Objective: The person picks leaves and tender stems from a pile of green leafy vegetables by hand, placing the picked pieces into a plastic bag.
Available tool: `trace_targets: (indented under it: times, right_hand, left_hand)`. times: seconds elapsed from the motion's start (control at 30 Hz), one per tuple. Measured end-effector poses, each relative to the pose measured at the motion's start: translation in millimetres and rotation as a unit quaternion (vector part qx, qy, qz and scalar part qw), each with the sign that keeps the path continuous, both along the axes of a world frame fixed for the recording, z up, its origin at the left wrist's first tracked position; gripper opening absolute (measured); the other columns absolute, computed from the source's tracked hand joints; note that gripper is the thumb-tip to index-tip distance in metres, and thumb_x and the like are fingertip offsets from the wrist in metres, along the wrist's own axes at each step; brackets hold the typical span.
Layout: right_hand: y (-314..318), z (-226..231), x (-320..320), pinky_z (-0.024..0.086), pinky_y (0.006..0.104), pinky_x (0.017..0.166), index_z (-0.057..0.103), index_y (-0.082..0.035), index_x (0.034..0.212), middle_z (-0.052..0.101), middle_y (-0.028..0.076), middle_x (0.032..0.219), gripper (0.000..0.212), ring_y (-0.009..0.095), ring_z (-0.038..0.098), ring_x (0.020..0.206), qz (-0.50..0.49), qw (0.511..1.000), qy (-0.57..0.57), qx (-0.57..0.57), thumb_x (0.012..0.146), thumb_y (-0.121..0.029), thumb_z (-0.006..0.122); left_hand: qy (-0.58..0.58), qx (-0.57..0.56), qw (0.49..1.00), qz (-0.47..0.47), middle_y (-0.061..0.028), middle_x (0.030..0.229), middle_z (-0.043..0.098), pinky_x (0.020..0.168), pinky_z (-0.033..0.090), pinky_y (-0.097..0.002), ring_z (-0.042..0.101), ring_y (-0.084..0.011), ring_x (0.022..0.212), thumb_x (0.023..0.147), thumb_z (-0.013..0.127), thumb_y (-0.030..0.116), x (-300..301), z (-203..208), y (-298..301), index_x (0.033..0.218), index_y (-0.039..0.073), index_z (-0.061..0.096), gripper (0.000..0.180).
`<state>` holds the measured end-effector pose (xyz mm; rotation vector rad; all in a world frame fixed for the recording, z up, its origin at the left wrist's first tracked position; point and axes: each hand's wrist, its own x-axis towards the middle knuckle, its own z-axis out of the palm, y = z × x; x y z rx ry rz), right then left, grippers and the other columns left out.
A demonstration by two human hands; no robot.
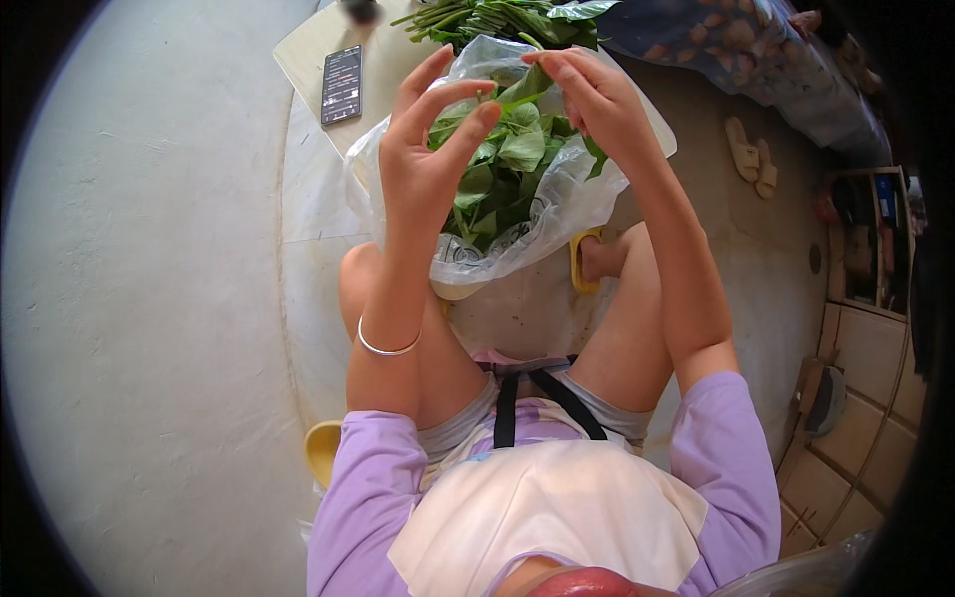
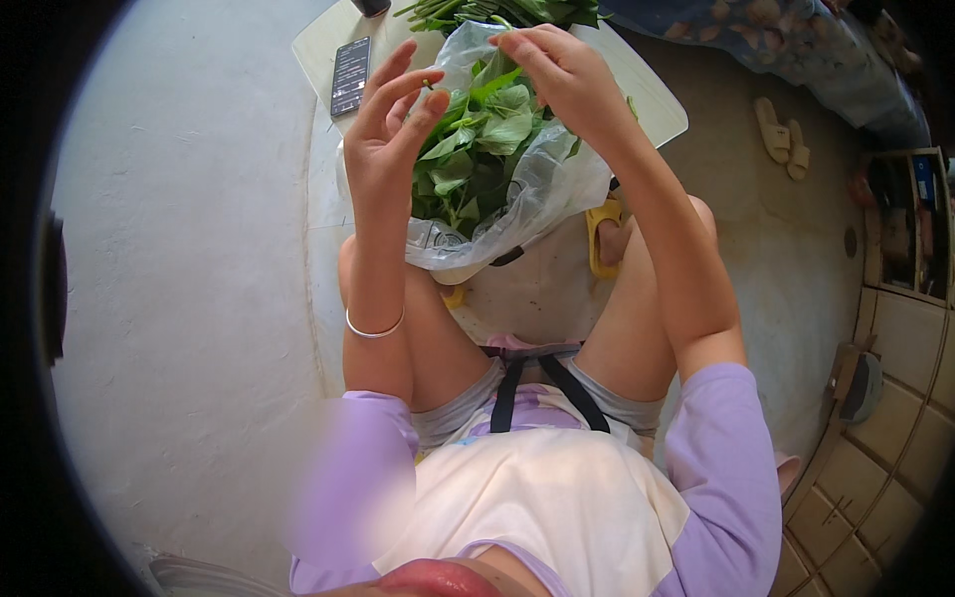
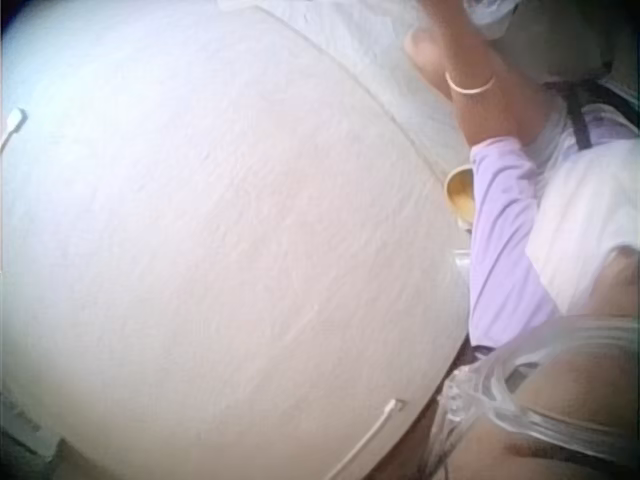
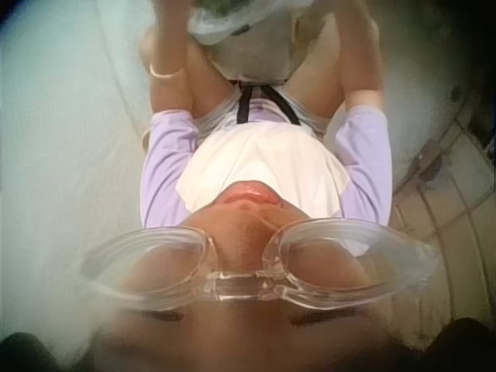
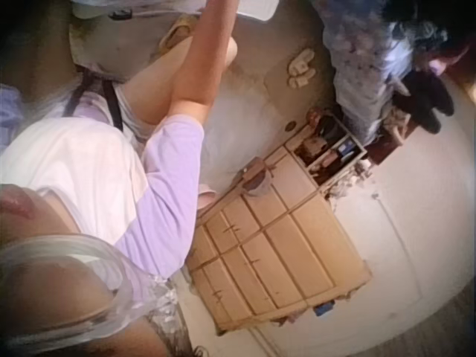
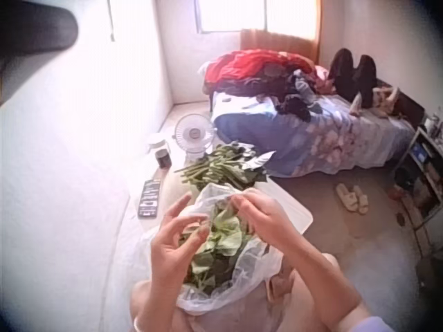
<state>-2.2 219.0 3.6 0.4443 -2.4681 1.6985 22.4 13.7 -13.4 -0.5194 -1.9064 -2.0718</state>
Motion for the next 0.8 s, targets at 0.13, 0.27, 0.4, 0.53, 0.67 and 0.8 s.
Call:
trace_targets:
  times: [0.13,0.27,0.4,0.53,0.67,0.8]
  right_hand:
    - [5.4,2.3,-2.9,0.038,0.0197,0.048,0.064,-0.005,0.123,0.070,0.001,0.095,0.031,0.002,0.045,0.053,-0.022,0.999,0.027,-0.033,0.102,-0.026,0.054]
    - [5.9,1.6,-3.0,0.032,0.0147,0.041,0.055,-0.004,0.133,0.072,0.008,0.109,0.032,-0.002,0.036,0.045,0.001,0.998,0.037,-0.047,0.104,-0.016,0.048]
    - [1.1,15.1,8.3,0.037,0.0188,0.046,0.058,-0.003,0.125,0.072,0.003,0.098,0.029,0.000,0.041,0.051,0.096,0.990,-0.019,-0.100,0.101,-0.019,0.056]
    - [0.1,24.6,17.5,0.045,0.0188,0.055,0.054,-0.001,0.124,0.072,0.007,0.099,0.026,0.002,0.055,0.061,0.125,0.987,-0.080,-0.056,0.100,-0.012,0.057]
    - [-6.5,21.6,22.4,0.052,0.0261,0.084,0.054,-0.001,0.112,0.071,0.011,0.096,0.014,0.015,0.068,0.098,0.146,0.985,-0.073,-0.058,0.099,-0.006,0.056]
    - [-8.6,19.2,23.8,0.052,0.0259,0.082,0.054,0.000,0.108,0.071,0.010,0.094,0.012,0.015,0.069,0.095,0.151,0.986,-0.054,-0.054,0.099,-0.007,0.057]
  left_hand:
    - [-0.070,0.018,0.997,-0.006,-0.0169,0.139,0.052,0.104,0.041,-0.0354,0.052,-0.0242,0.126,0.091,0.069,0.019,-0.9,0.8,-0.9,0.113,0.006,0.072,0.026]
    - [-0.061,0.048,0.997,-0.015,-0.0133,0.137,0.053,0.100,0.045,-0.0334,0.054,-0.0203,0.122,0.093,0.067,0.020,-3.6,0.3,-2.7,0.114,0.005,0.071,0.026]
    - [-0.062,0.054,0.996,-0.028,-0.0105,0.134,0.056,0.095,0.048,-0.0320,0.056,-0.0175,0.118,0.094,0.066,0.017,-5.8,-3.1,-7.2,0.120,0.006,0.067,0.029]
    - [0.158,-0.151,0.970,0.109,-0.0108,0.127,0.060,0.090,0.051,-0.0339,0.061,-0.0230,0.111,0.089,0.070,0.011,-6.8,6.4,-6.2,0.124,0.009,0.065,0.035]
    - [0.225,-0.239,0.941,0.084,-0.0086,0.118,0.063,0.086,0.052,-0.0370,0.063,-0.0276,0.103,0.083,0.072,0.008,-5.1,4.3,-5.5,0.120,0.013,0.068,0.038]
    - [0.256,-0.303,0.914,0.087,-0.0041,0.106,0.065,0.081,0.052,-0.0385,0.063,-0.0272,0.094,0.080,0.073,0.006,-4.4,0.3,-5.9,0.107,0.013,0.069,0.029]
